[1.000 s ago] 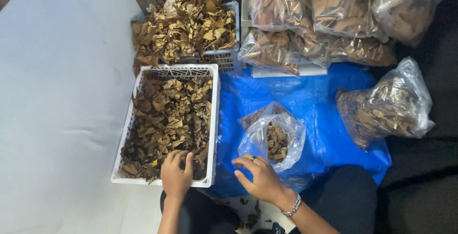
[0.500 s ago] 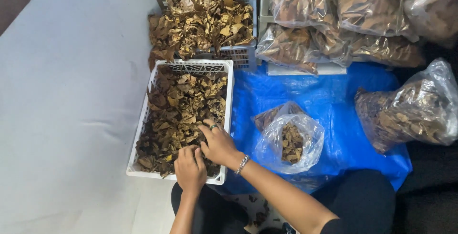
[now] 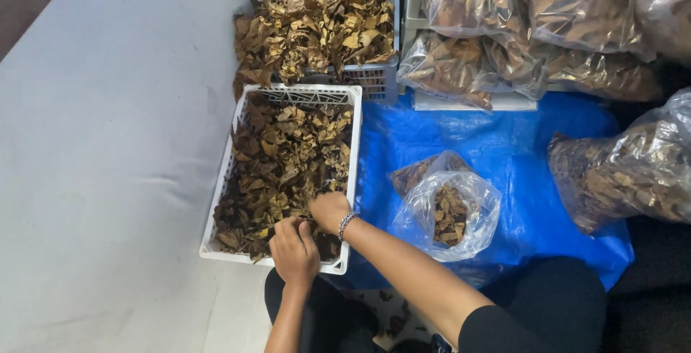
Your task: Picking up dried leaves from a plastic crate and placing them into a plastic bag for packaging.
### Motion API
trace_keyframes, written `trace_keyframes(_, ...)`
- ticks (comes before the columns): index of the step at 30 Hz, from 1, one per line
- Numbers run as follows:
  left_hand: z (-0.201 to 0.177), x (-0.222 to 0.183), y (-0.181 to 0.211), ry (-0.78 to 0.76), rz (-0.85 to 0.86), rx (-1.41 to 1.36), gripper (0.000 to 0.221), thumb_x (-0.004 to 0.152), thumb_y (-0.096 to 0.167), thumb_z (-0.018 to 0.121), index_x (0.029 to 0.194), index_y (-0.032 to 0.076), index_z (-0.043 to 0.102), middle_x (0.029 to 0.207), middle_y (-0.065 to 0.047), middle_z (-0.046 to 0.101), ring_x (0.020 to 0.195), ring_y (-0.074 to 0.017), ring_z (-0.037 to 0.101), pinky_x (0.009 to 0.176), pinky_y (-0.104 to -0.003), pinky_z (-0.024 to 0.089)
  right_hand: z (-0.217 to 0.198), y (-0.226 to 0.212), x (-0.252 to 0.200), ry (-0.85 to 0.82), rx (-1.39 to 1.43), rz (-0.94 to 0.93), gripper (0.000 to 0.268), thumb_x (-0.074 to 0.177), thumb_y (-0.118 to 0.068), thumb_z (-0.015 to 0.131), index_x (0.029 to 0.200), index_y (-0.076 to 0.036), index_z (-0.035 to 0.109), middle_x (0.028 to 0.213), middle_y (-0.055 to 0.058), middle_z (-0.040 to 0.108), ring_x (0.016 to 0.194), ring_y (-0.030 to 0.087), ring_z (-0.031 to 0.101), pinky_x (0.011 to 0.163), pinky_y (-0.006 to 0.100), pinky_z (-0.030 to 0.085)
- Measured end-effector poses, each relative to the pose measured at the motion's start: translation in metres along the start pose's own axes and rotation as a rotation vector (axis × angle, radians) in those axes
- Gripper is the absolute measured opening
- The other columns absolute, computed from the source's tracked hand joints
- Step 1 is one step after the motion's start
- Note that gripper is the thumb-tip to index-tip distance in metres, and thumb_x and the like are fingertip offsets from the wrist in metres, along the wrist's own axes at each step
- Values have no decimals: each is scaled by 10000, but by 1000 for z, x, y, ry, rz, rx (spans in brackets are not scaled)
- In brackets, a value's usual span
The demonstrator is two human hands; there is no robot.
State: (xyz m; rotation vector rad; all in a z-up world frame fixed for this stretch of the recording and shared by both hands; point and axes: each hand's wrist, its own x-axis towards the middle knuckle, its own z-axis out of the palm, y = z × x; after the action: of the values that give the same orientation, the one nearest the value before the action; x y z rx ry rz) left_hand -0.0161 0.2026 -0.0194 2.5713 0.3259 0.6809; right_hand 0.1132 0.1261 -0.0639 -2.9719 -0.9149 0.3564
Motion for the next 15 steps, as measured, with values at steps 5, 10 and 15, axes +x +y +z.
trace_keyframes(5, -1, 2, 2, 21, 15, -40, 359, 1070, 342, 410, 1152, 48, 599, 1108, -95, 628, 941, -276, 600, 912, -385, 420, 3, 1, 2, -33, -56, -25, 100, 851, -138, 679, 846, -123, 777, 846, 89, 759, 759, 248, 719, 666, 373, 558)
trace_keyframes(10, 2, 1, -3, 29, 14, -43, 362, 1065, 356, 406, 1152, 53, 585, 1092, -98, 616, 934, -283, 590, 923, -394, 416, 30, 0, 18, -42, -98, -16, 213, 915, -156, 598, 855, -105, 797, 846, 101, 767, 740, 246, 717, 650, 395, 533)
trace_keyframes(15, 7, -3, -8, 33, 14, -45, 407, 1079, 379, 356, 1179, 46, 569, 1146, -114, 593, 998, -294, 559, 957, -406, 395, 17, 3, 8, -2, -83, -65, 140, 865, -125, 648, 840, -96, 783, 806, 112, 748, 667, 246, 702, 592, 383, 546)
